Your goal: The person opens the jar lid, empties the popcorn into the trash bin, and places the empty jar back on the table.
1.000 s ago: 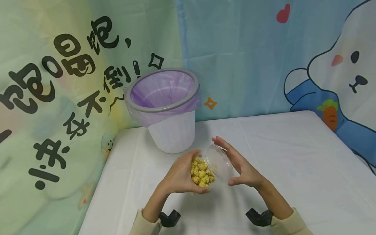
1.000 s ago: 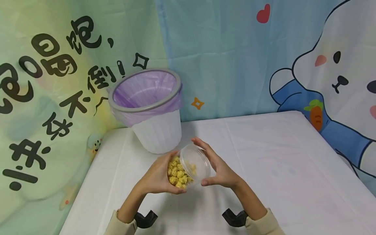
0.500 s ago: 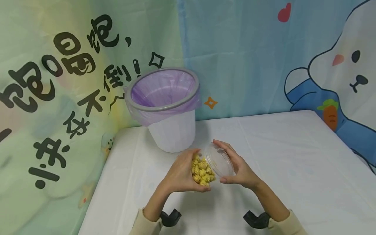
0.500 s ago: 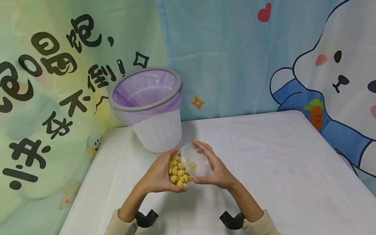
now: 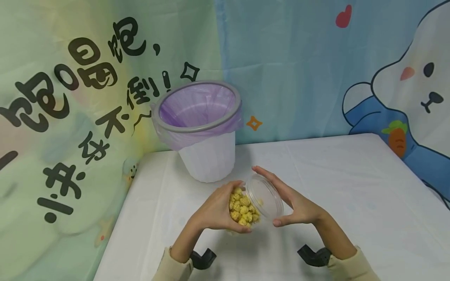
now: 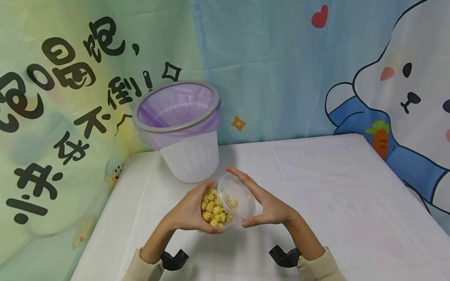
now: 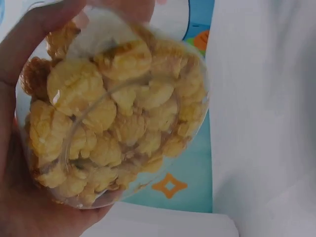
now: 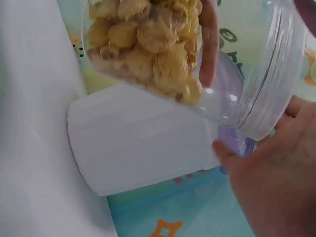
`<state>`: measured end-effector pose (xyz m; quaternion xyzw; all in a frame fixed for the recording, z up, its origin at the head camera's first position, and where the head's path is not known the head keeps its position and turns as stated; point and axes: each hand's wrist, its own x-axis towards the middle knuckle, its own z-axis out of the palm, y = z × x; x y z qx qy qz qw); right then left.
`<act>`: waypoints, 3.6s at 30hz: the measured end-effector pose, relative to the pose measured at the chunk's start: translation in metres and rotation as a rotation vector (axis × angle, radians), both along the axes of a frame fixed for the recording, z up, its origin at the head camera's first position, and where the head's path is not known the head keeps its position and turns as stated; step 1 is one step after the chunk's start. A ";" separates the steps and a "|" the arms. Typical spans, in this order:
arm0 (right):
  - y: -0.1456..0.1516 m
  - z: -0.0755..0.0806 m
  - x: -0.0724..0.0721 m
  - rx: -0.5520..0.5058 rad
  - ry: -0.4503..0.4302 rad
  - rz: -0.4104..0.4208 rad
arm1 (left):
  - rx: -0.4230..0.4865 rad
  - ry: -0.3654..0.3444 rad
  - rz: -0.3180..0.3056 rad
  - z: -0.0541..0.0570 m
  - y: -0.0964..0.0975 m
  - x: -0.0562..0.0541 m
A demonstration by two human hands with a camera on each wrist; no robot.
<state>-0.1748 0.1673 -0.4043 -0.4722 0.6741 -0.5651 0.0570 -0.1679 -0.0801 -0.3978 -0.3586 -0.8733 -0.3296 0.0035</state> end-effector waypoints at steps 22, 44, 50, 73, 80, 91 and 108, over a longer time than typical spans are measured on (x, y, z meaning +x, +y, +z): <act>-0.019 -0.004 0.011 0.039 -0.127 -0.322 | -0.064 0.177 0.131 -0.005 0.003 0.001; -0.008 -0.003 0.004 -0.036 0.013 -0.104 | -0.041 0.058 0.045 -0.001 0.001 0.004; -0.007 -0.002 0.004 -0.030 0.027 -0.092 | -0.046 0.053 0.040 0.000 0.001 0.004; 0.013 0.007 0.006 -0.016 0.098 -0.140 | -0.046 0.036 0.041 -0.001 -0.003 0.005; 0.037 0.003 0.005 0.025 0.149 -0.468 | -0.028 0.026 0.070 0.001 -0.005 0.005; 0.077 -0.017 0.001 0.166 0.062 -0.887 | -0.019 0.043 0.080 -0.001 -0.008 0.004; 0.105 -0.081 -0.009 0.531 0.061 -1.065 | -0.021 0.046 0.082 -0.004 -0.011 0.004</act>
